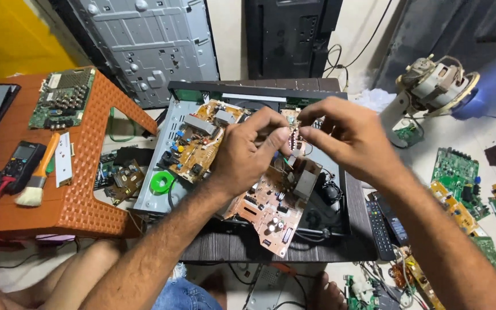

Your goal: Connecting internal wiring and components within an electronic device during repair

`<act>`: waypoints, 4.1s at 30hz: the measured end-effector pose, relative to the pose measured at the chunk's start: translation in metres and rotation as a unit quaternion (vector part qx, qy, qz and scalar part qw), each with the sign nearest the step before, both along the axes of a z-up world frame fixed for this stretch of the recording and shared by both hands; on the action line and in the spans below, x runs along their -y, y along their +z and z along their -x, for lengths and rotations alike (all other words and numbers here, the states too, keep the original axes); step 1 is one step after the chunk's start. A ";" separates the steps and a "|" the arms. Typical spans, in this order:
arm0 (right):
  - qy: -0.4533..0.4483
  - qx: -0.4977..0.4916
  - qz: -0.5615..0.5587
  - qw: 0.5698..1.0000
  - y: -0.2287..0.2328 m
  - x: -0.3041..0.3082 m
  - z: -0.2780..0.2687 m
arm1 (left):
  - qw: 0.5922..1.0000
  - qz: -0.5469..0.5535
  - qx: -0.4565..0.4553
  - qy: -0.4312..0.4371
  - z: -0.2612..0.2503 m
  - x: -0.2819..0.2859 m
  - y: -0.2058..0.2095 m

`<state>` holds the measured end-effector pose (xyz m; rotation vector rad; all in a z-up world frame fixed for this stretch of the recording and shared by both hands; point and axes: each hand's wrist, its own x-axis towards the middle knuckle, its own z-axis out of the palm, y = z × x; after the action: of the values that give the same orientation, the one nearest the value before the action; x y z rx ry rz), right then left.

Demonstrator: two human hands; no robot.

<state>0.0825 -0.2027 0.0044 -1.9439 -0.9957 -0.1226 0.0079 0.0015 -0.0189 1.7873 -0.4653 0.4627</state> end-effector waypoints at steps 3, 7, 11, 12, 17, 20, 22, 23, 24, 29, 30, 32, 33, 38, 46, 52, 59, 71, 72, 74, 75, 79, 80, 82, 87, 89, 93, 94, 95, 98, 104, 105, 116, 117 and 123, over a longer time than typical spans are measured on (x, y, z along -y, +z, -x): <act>0.015 0.066 -0.005 0.998 0.004 0.004 0.004 | 1.000 -0.003 -0.018 -0.019 0.000 -0.001 -0.001; 0.062 0.170 0.057 0.982 0.012 -0.001 0.013 | 0.997 -0.049 -0.057 -0.017 0.001 -0.004 0.000; 0.064 0.197 0.029 0.978 -0.001 0.000 0.006 | 0.992 0.020 -0.074 -0.103 0.000 -0.009 0.001; 0.053 0.198 0.044 0.978 -0.007 0.002 0.001 | 0.988 0.041 -0.084 -0.122 0.000 -0.009 0.003; 0.040 0.196 0.087 0.976 -0.012 0.000 0.001 | 0.990 0.021 -0.092 -0.109 -0.002 -0.009 0.000; 0.028 0.203 0.119 0.972 -0.018 0.004 -0.004 | 0.995 -0.022 -0.072 -0.069 -0.001 -0.006 0.001; 0.015 0.215 0.138 0.967 -0.024 0.005 -0.006 | 0.996 -0.054 -0.055 -0.037 0.000 -0.005 0.001; 0.001 0.212 0.149 0.966 -0.025 0.005 -0.006 | 0.998 -0.060 -0.024 -0.022 0.000 -0.004 0.000; -0.013 0.208 0.160 0.965 -0.027 0.005 -0.006 | 0.998 -0.065 0.008 -0.008 -0.001 -0.003 -0.001; -0.004 0.082 0.090 0.993 -0.008 -0.004 0.011 | 0.997 -0.072 0.037 0.006 -0.001 -0.002 -0.004; 0.002 0.026 0.036 0.999 -0.002 -0.008 0.017 | 0.997 -0.072 0.035 0.011 0.000 -0.001 -0.001; 0.008 -0.005 0.012 1.000 -0.002 -0.006 0.015 | 0.997 -0.067 0.031 0.022 0.001 -0.003 0.000; 0.014 -0.038 -0.013 0.999 -0.002 -0.006 0.013 | 0.997 -0.063 0.025 0.033 0.001 -0.003 0.001; 0.007 0.012 0.004 1.000 -0.002 -0.004 0.016 | 0.999 0.026 0.033 0.021 -0.007 -0.006 -0.002; -0.010 0.130 0.036 0.991 -0.002 -0.003 0.031 | 0.999 0.019 0.035 0.023 -0.004 -0.005 -0.002; -0.023 0.251 0.124 0.960 -0.004 0.006 0.039 | 0.999 -0.004 0.032 0.023 0.000 -0.001 -0.011; -0.009 0.166 0.105 0.980 0.015 -0.008 0.011 | 0.999 -0.022 0.018 -0.018 -0.008 -0.002 -0.023; -0.016 -0.076 0.019 0.997 -0.008 -0.015 0.019 | 0.998 0.007 0.040 0.057 -0.001 -0.005 -0.004; -0.024 -0.047 0.029 0.998 -0.004 -0.016 0.024 | 0.996 0.003 0.045 0.072 0.000 -0.005 -0.004; -0.028 -0.024 0.035 0.999 -0.008 -0.016 0.031 | 0.996 -0.008 0.044 0.081 0.002 -0.003 -0.004; -0.033 0.003 0.039 0.999 -0.009 -0.016 0.034 | 0.995 -0.021 0.048 0.088 0.001 -0.003 -0.004; -0.042 0.062 0.062 0.995 -0.003 -0.010 0.041 | 0.994 -0.035 0.063 0.081 -0.006 0.000 -0.013; -0.047 0.077 0.078 0.993 0.005 -0.010 0.045 | 0.996 -0.030 0.061 0.065 -0.006 0.000 -0.014; -0.051 0.094 0.094 0.990 0.012 -0.011 0.047 | 0.997 -0.025 0.061 0.048 -0.005 0.000 -0.012; -0.063 0.068 0.075 0.993 0.007 -0.011 0.043 | 0.999 0.030 0.029 -0.001 -0.003 -0.005 -0.012; -0.068 0.074 0.056 0.993 0.000 -0.005 0.033 | 0.999 0.047 0.024 -0.010 -0.007 -0.006 -0.014; -0.045 0.077 0.088 0.992 0.010 -0.003 0.031 | 0.998 0.053 -0.019 -0.017 0.002 -0.007 -0.002; -0.045 0.073 0.089 0.992 0.011 -0.004 0.034 | 0.998 0.053 -0.024 -0.018 0.003 -0.006 -0.003; -0.045 0.047 0.068 0.996 0.013 -0.006 0.035 | 0.998 0.058 -0.024 -0.014 0.002 -0.006 -0.002; -0.038 0.045 0.043 0.997 0.005 -0.010 0.034 | 0.997 0.063 -0.026 -0.017 0.004 -0.007 -0.003; -0.049 0.049 0.015 0.997 0.002 -0.016 0.033 | 0.996 0.083 -0.025 -0.017 0.002 -0.007 -0.002; -0.047 0.054 0.016 0.997 0.003 -0.017 0.032 | 0.996 0.081 -0.023 -0.016 0.001 -0.008 -0.002; -0.049 0.064 -0.024 0.996 -0.010 -0.015 0.028 | 0.985 0.156 -0.059 -0.053 0.000 -0.005 -0.003; -0.067 0.083 -0.024 0.994 -0.012 -0.015 0.027 | 0.984 0.153 -0.072 -0.060 0.001 -0.004 -0.001; -0.087 0.077 -0.011 0.993 -0.009 -0.014 0.032 | 0.982 0.168 -0.066 -0.053 -0.003 -0.007 -0.008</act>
<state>0.0504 -0.1890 -0.0041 -2.0233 -0.9187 -0.3857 0.0109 0.0084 -0.0264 1.4493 -0.3642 0.3245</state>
